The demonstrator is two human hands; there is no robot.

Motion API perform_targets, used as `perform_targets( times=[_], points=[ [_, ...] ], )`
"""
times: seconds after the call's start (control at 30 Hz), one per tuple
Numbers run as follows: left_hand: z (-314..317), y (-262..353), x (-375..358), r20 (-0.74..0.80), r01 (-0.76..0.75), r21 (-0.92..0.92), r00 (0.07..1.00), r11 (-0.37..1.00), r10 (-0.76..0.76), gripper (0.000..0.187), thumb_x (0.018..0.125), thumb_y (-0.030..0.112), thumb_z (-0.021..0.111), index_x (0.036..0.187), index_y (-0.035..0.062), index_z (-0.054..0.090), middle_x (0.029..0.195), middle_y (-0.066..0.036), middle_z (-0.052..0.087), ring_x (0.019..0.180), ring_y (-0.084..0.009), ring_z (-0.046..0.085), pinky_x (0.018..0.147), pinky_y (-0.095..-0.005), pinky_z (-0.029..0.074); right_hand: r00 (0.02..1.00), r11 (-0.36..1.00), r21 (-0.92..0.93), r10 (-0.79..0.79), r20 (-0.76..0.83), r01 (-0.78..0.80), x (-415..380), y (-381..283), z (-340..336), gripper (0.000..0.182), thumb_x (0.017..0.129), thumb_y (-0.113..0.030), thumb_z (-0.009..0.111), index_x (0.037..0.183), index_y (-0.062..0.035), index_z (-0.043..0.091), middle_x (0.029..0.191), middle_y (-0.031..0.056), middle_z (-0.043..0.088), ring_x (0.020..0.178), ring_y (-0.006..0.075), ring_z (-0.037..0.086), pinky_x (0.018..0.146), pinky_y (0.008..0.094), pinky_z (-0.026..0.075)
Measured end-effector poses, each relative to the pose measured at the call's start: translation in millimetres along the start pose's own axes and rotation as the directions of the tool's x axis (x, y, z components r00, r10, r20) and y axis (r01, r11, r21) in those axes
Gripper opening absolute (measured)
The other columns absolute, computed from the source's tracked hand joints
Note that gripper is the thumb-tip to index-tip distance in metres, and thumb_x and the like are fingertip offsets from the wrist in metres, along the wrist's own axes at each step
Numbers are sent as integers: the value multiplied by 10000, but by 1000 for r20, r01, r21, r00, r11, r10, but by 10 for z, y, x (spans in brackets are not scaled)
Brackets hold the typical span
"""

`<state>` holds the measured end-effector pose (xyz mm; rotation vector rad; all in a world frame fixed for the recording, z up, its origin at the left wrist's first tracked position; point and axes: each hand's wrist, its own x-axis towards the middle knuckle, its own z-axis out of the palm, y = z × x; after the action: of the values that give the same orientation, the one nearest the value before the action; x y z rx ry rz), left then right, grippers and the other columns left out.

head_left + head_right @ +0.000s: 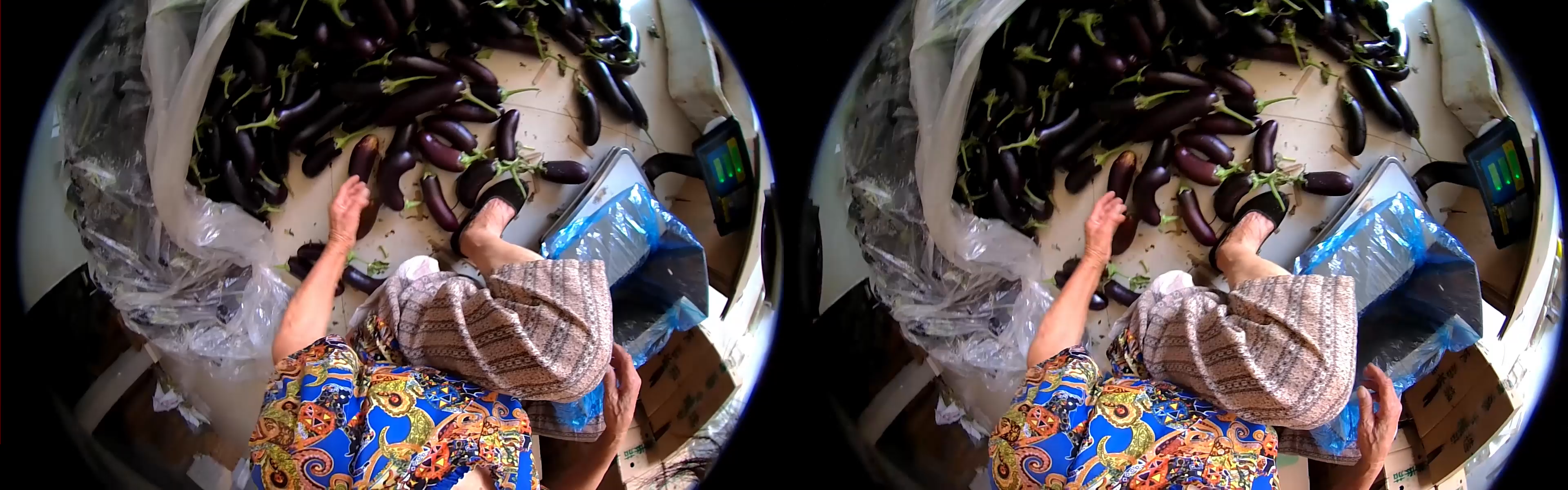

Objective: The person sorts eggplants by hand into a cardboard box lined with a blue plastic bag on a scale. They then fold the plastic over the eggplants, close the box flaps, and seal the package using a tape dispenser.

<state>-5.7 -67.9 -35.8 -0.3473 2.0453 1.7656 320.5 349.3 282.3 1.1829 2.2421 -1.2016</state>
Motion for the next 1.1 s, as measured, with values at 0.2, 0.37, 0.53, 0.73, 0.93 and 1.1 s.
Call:
perform_targets(
  times=[0.2,0.37,0.53,0.73,0.93,1.1],
  points=[
    [-1869,-416,-422,-544,250,39,817,967,-189,225,920,142,617,1117,35,626,958,-41,651,853,-148,626,712,-297,528,998,990,139,-30,64,21,203,289,47,318,985,-154,579,1234,44,588,1077,141,678,976,217,622,904,348,473],
    [-2331,-1139,-1487,-762,708,187,542,681,-355,303,856,199,684,1106,54,597,890,-67,647,759,-210,611,594,-344,515,991,999,42,-40,126,35,346,289,115,388,953,-223,623,1240,36,589,1091,147,686,993,210,625,918,345,472],
    [-1413,-1589,-1960,-560,576,351,761,738,-328,600,813,325,780,1242,-2,516,1000,-108,674,910,-207,625,834,-357,504,980,985,-114,-110,167,130,288,599,29,479,928,-273,652,1291,27,570,1181,173,679,1049,239,637,926,363,476],
    [-743,-1105,-1676,-478,667,530,745,524,-465,872,733,455,830,1330,-38,430,1152,-223,620,1049,-295,613,919,-384,490,974,955,-254,-101,204,152,266,587,98,430,917,-243,636,1248,25,582,1152,197,678,1036,306,646,903,388,478],
    [-935,-1482,-1090,-555,655,43,643,754,-528,611,764,237,819,1237,37,487,1226,-158,555,985,-288,621,702,-436,566,980,982,-92,-152,127,164,321,488,308,381,871,-220,629,1155,32,602,1062,235,674,956,391,643,852,433,482],
    [-1480,-887,-460,-602,331,-63,740,942,-300,556,807,287,805,1233,58,531,1056,-74,609,794,-193,606,618,-321,522,984,993,-92,-63,165,78,380,557,226,416,897,-200,636,1252,11,587,1168,193,681,1037,307,653,915,395,480]
  ],
)
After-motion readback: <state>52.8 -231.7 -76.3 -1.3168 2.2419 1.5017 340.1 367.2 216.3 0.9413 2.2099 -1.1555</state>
